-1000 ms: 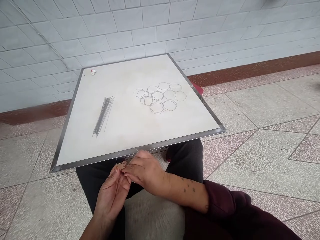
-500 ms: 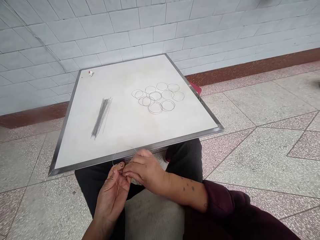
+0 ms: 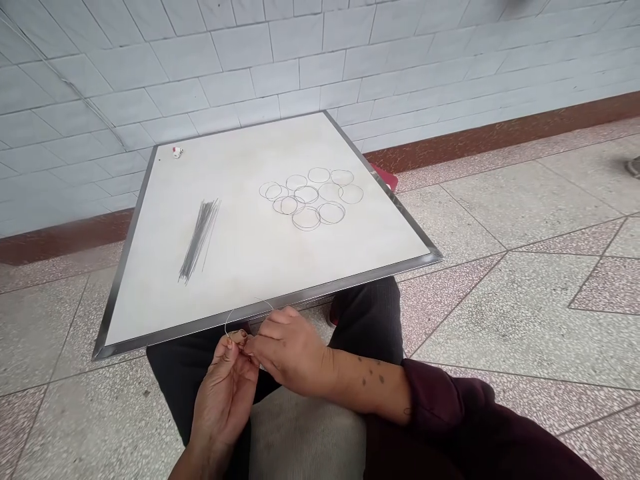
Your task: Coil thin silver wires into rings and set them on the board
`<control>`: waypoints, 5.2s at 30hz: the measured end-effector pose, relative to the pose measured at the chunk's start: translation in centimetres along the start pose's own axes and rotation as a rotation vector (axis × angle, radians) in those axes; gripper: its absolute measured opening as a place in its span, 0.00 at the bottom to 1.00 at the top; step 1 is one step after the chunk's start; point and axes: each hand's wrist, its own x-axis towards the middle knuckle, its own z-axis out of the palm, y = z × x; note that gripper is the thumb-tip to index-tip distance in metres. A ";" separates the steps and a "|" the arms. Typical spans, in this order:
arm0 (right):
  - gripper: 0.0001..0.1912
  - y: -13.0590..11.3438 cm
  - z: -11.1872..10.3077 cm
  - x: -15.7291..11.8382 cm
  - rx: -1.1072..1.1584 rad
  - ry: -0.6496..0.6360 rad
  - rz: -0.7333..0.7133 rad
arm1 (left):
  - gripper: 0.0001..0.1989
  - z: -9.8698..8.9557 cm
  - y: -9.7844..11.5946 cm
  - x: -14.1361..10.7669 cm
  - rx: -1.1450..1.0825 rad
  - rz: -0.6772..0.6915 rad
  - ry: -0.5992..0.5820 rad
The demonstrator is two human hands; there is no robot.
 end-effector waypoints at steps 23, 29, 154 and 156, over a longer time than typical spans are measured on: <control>0.13 1.5 -1.4 0.2 0.156 0.161 0.137 | 0.09 -0.6 1.4 0.3 -0.108 0.034 -0.033; 0.08 1.1 -0.3 0.0 0.229 -0.003 0.022 | 0.08 -0.7 1.5 0.4 -0.056 0.023 -0.035; 0.56 2.0 -1.7 -0.2 0.591 -0.322 0.169 | 0.10 -0.5 3.3 -1.3 0.415 -0.136 -0.173; 0.55 2.0 -1.6 -0.3 0.582 -0.309 0.150 | 0.10 -0.5 3.3 -1.3 0.417 -0.144 -0.186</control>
